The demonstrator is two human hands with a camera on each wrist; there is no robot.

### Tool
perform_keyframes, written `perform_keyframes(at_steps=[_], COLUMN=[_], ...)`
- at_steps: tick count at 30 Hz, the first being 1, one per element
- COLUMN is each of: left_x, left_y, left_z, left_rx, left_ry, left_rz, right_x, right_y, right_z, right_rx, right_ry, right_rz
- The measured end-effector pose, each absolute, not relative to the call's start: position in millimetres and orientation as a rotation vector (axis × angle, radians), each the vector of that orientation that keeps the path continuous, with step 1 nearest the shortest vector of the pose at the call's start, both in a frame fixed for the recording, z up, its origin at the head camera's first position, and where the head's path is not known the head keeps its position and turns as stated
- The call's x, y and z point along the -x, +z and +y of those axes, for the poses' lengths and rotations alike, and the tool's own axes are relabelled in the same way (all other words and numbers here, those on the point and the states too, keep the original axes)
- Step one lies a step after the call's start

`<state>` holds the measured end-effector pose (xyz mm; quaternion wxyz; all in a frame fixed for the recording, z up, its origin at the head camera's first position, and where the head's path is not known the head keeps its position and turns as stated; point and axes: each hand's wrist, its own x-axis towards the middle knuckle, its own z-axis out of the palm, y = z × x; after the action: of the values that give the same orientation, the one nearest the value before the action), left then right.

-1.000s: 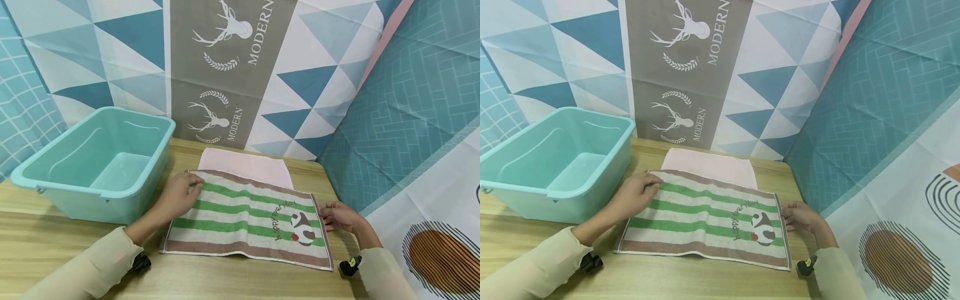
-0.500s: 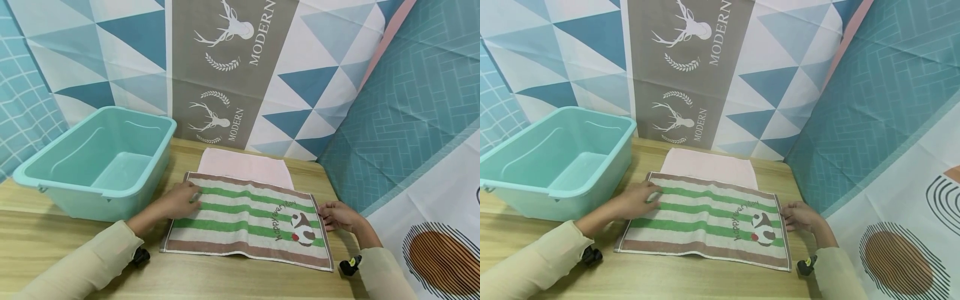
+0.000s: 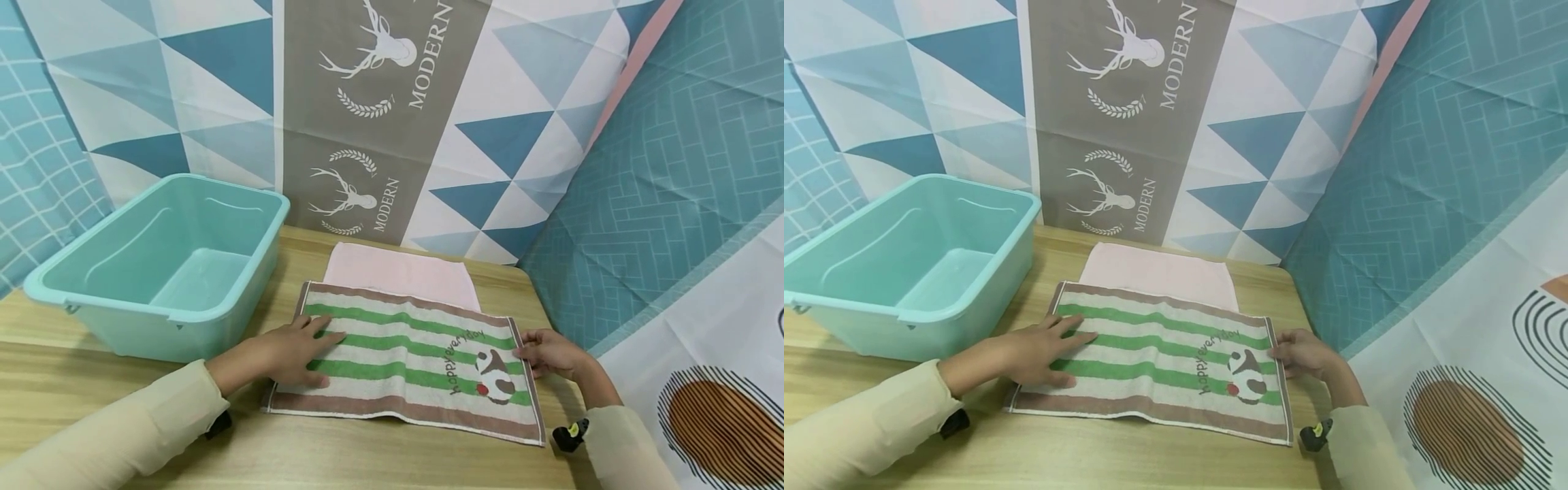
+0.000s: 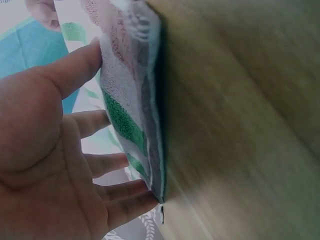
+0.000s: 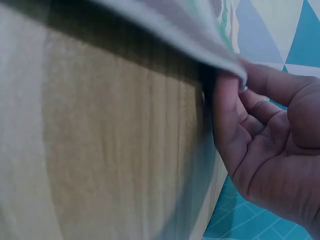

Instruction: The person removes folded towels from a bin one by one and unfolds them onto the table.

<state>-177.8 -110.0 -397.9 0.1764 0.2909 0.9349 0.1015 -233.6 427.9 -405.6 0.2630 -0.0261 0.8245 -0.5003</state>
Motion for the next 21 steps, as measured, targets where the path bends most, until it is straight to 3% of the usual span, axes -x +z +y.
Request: perform_keyframes(at_steps=[21], left_x=[175.7], left_y=[-398.1], left_z=[-112.4], left_rx=[-0.799], left_ry=[0.296], left_rz=[2.653], right_x=[241.0], right_y=[-403.9], right_z=[423.0], right_rx=[-0.090], right_ry=[-1.282], right_rz=[2.376])
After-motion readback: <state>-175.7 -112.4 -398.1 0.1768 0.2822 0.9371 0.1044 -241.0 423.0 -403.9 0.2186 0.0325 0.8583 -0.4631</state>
